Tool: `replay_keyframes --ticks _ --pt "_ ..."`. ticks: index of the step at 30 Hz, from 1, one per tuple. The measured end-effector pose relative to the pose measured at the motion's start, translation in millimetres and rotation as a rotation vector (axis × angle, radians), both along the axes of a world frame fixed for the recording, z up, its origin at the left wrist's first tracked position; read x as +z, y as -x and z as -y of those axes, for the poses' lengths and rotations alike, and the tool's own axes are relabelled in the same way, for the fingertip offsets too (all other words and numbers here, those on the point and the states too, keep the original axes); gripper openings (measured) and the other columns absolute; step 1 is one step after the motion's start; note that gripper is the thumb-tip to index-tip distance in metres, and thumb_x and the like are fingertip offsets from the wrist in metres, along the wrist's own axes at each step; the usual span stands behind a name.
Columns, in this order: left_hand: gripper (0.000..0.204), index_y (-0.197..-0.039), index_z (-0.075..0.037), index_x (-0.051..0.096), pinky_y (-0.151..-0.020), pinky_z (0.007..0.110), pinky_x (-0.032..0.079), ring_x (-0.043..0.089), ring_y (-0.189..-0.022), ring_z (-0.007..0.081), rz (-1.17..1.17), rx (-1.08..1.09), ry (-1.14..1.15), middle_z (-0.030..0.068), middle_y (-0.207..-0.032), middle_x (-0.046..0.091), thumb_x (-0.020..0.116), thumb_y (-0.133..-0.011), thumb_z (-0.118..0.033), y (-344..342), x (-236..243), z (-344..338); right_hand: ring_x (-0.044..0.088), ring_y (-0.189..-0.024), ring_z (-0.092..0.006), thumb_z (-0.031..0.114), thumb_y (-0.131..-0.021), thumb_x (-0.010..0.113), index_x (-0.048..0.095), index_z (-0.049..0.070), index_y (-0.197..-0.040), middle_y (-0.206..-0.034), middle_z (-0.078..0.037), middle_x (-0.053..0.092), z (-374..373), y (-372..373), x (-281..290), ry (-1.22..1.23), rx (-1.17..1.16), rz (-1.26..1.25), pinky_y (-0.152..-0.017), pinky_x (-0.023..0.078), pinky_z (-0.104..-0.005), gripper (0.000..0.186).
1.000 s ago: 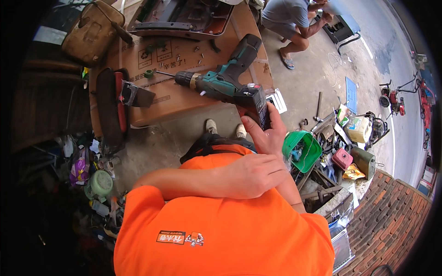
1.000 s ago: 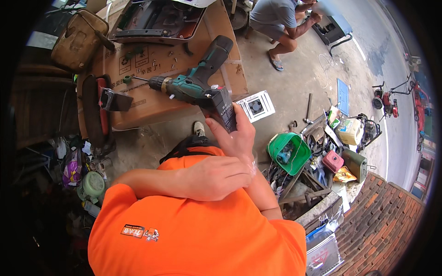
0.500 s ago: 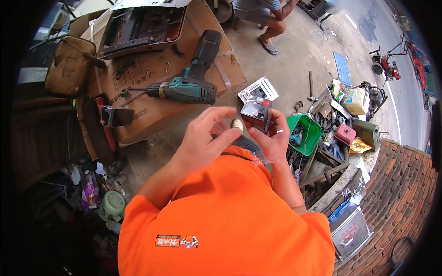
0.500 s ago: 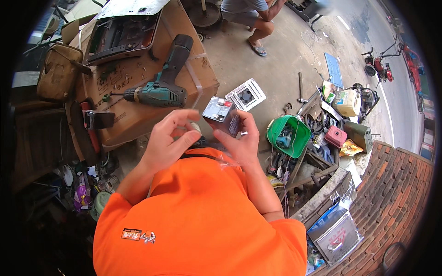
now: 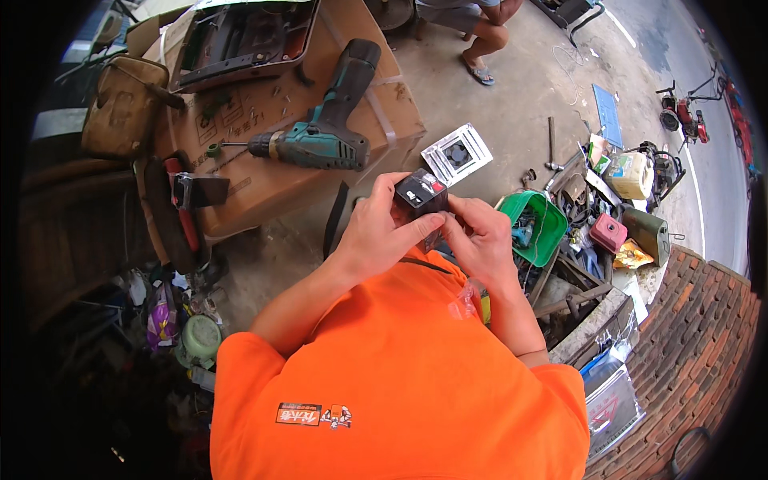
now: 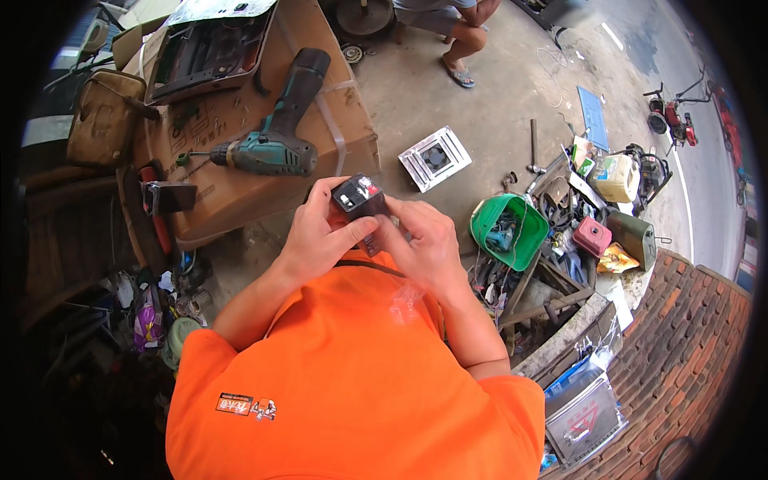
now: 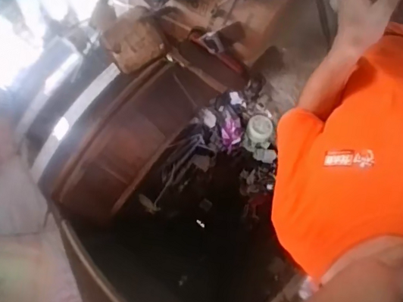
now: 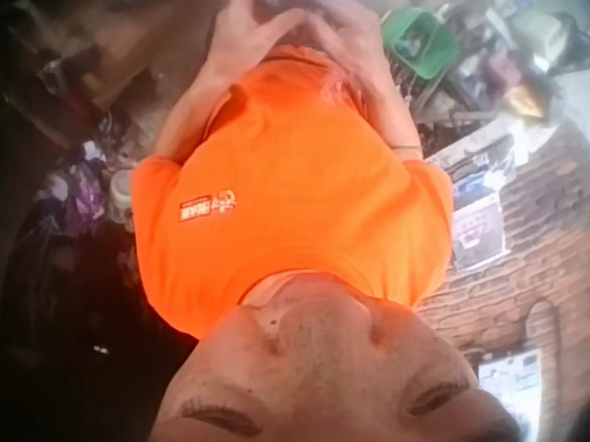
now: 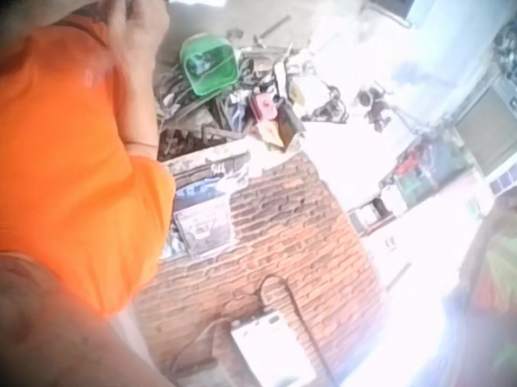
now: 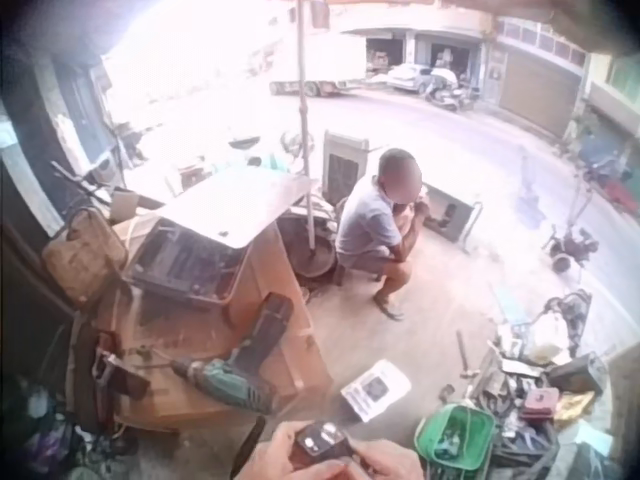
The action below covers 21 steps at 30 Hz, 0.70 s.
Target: The person opens a small plastic case, removes a black electronic component, and installs it into a disassembled appliance on a cardboard work surface. They use a cordless drill to secure screws, then reattach the appliance's metal back cover and fasten it with screws.
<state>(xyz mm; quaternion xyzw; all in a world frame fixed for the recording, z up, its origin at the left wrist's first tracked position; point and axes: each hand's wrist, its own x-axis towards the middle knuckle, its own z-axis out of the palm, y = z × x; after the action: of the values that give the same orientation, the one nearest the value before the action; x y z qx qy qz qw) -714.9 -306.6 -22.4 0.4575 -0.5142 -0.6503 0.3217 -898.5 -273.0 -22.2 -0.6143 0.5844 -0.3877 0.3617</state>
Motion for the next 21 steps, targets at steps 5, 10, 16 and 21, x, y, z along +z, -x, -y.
replay_keyframes --ticks 5,10,16,21 --pt "0.058 -0.123 0.004 0.045 -0.065 0.033 0.056 0.072 -0.069 0.0199 0.298 0.013 0.109 0.0119 -0.081 0.071 0.079 -0.085 -0.023 0.6 7.2 -3.6 0.066 -0.064 -0.029 0.003 -0.081 0.07 0.07 0.001 -0.1 -0.076 -0.014 0.069 4.8 -2.6 -10.3 0.121 0.003 -0.104 -0.058 0.052 -0.0355 0.019" --pt "0.057 -0.124 0.004 0.047 -0.07 0.032 0.056 0.071 -0.079 0.0192 0.444 0.031 0.142 0.0126 -0.09 0.071 0.08 -0.083 -0.02 -1.3 13.3 -4.2 0.066 -0.064 -0.0293 0.003 -0.08 0.069 0.066 0.002 -0.086 -0.072 -0.013 0.067 8.8 -9.2 -22.8 0.138 -0.014 -0.188 -0.057 0.052 -0.0361 0.008" --pt "0.055 -0.129 0.005 0.045 -0.086 0.031 0.055 0.068 -0.099 0.0161 0.144 0.055 0.109 0.0154 -0.112 0.068 0.075 -0.085 -0.01 -19.3 7.2 -2.9 0.057 -0.062 -0.0073 0.006 -0.09 0.061 0.063 0.0 -0.086 -0.068 -0.002 0.062 13.7 -6.1 -32.9 -0.401 -0.071 0.397 -0.055 0.046 -0.0269 0.007" --pt "0.041 -0.13 0.004 0.042 -0.097 0.033 0.052 0.063 -0.112 0.0189 -0.357 0.336 0.042 0.0182 -0.125 0.063 0.061 -0.095 -0.007 -23.6 -12.2 -3.4 0.05 -0.062 -0.0037 0.009 -0.092 0.055 0.063 0.0 -0.085 -0.069 0.002 0.059 15.7 4.6 -53.9 -0.541 -0.047 0.607 -0.055 0.04 -0.0217 0.014"
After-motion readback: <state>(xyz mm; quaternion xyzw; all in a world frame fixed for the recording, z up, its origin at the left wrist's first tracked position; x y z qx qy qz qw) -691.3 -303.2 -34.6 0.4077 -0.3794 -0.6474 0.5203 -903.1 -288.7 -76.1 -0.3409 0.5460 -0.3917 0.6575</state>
